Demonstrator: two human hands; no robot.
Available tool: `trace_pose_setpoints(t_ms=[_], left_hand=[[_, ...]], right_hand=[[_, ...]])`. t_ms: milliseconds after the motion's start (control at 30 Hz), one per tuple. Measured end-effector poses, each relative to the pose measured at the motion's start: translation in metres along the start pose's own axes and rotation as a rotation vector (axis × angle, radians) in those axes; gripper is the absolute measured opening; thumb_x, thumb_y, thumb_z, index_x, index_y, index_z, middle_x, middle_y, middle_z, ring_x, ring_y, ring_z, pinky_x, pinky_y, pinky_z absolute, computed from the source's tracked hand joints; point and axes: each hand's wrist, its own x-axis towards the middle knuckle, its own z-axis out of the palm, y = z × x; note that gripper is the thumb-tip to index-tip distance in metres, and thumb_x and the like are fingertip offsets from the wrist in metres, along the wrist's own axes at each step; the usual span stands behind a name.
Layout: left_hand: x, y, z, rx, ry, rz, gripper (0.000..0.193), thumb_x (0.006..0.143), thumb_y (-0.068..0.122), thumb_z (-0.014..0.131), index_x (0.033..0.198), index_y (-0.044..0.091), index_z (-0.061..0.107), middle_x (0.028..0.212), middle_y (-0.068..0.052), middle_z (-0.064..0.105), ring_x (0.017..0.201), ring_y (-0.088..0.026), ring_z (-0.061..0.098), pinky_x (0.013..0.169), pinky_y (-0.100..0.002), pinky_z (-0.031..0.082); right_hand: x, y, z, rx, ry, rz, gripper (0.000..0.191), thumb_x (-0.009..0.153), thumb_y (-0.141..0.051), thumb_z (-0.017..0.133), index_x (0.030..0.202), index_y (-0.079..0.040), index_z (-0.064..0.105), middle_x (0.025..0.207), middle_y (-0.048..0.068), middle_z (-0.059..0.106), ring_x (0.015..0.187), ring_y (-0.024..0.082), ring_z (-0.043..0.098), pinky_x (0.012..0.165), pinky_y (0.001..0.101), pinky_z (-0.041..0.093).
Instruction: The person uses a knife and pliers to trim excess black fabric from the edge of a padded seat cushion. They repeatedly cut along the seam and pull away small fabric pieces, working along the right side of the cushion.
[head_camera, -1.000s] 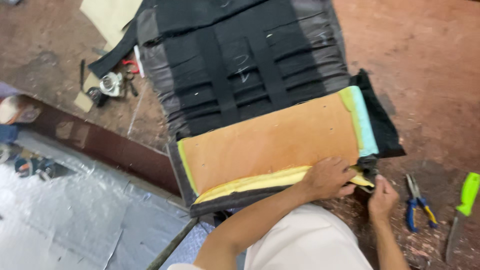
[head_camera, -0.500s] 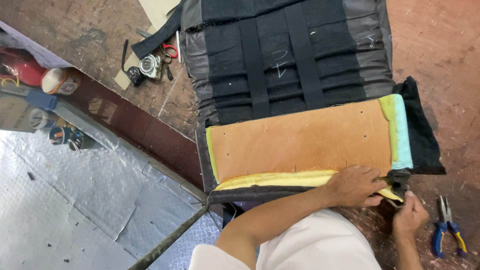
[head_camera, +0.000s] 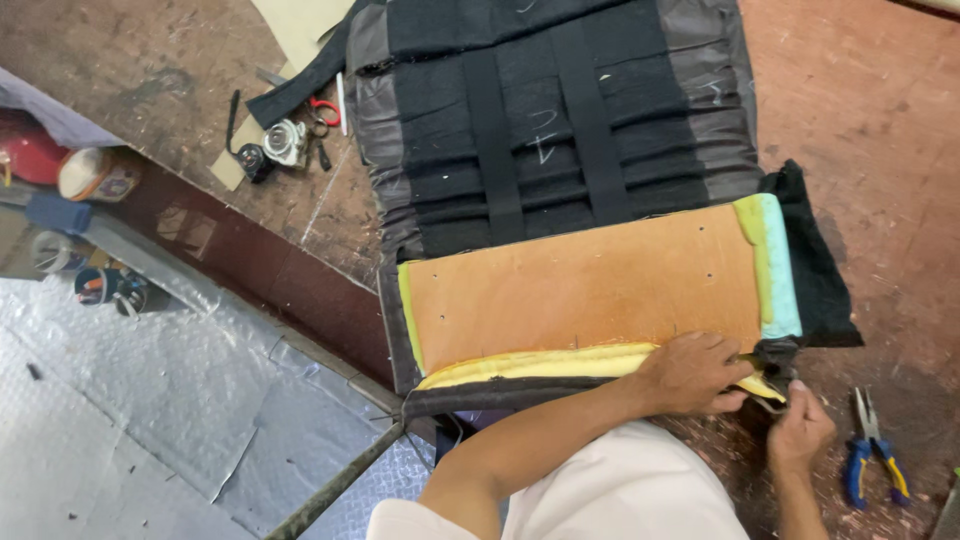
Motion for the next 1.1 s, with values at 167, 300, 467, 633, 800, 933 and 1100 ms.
trace_pose_setpoints(t_ms=[167, 300, 467, 633, 800, 933, 1100], left_hand=[[-0.004, 0.000, -0.012, -0.020, -0.007, 0.022, 0.033, 0.085, 0.037, 0.070, 0.104, 0.010, 0.067, 0.098, -0.011, 0.059, 0.099, -0.030, 0.061, 0.086, -0.044, 0.051], [-0.005, 0.000, -0.026, -0.055, 0.004, 0.028, 0.031, 0.084, 0.034, 0.074, 0.098, 0.008, 0.065, 0.099, -0.012, 0.060, 0.096, -0.032, 0.061, 0.084, -0.045, 0.051], [-0.008, 0.000, -0.046, -0.087, 0.007, 0.041, 0.028, 0.083, 0.029, 0.076, 0.095, 0.008, 0.062, 0.097, -0.012, 0.058, 0.094, -0.032, 0.060, 0.083, -0.045, 0.050], [-0.008, 0.002, -0.062, -0.077, -0.022, 0.046, 0.030, 0.079, 0.028, 0.078, 0.093, 0.007, 0.062, 0.096, -0.013, 0.058, 0.094, -0.032, 0.060, 0.081, -0.045, 0.050], [0.002, 0.009, -0.073, -0.147, -0.093, -0.113, 0.033, 0.080, 0.032, 0.081, 0.096, 0.008, 0.066, 0.093, -0.012, 0.061, 0.092, -0.033, 0.062, 0.078, -0.046, 0.050], [0.033, 0.009, -0.072, -0.174, -0.097, -0.260, 0.035, 0.083, 0.033, 0.079, 0.104, 0.006, 0.068, 0.094, -0.014, 0.063, 0.092, -0.036, 0.063, 0.077, -0.048, 0.051], [0.072, 0.002, -0.055, -0.067, -0.053, -0.154, 0.030, 0.085, 0.027, 0.077, 0.102, 0.004, 0.069, 0.095, -0.018, 0.063, 0.089, -0.037, 0.062, 0.076, -0.048, 0.050]], right_hand=[[-0.005, -0.014, 0.002, -0.096, 0.019, 0.092, 0.041, 0.114, -0.034, 0.058, 0.118, 0.003, 0.072, 0.088, 0.016, 0.069, 0.081, 0.018, 0.056, 0.077, 0.0399, 0.046], [-0.012, -0.032, 0.008, -0.088, 0.050, 0.069, 0.040, 0.108, -0.034, 0.057, 0.121, 0.000, 0.072, 0.100, 0.016, 0.074, 0.088, 0.017, 0.066, 0.081, 0.0362, 0.049], [-0.020, -0.050, 0.014, -0.002, 0.039, 0.170, 0.040, 0.110, -0.035, 0.059, 0.115, 0.001, 0.075, 0.090, 0.019, 0.071, 0.083, 0.018, 0.060, 0.079, 0.0373, 0.050], [-0.027, -0.065, 0.017, 0.073, 0.096, 0.040, 0.038, 0.104, -0.033, 0.061, 0.113, 0.002, 0.072, 0.095, 0.009, 0.076, 0.090, 0.011, 0.064, 0.082, 0.0316, 0.051], [-0.033, -0.081, 0.017, 0.083, 0.062, 0.118, 0.036, 0.103, -0.031, 0.060, 0.111, 0.001, 0.073, 0.088, 0.010, 0.075, 0.084, 0.011, 0.063, 0.078, 0.0313, 0.051], [-0.034, -0.089, 0.016, 0.098, 0.067, 0.119, 0.034, 0.103, -0.030, 0.062, 0.110, 0.002, 0.073, 0.084, 0.011, 0.074, 0.081, 0.011, 0.062, 0.075, 0.0314, 0.051], [-0.036, -0.096, 0.015, 0.113, 0.083, 0.117, 0.032, 0.099, -0.029, 0.067, 0.112, -0.001, 0.075, 0.086, 0.012, 0.076, 0.078, 0.014, 0.064, 0.073, 0.0311, 0.051]])
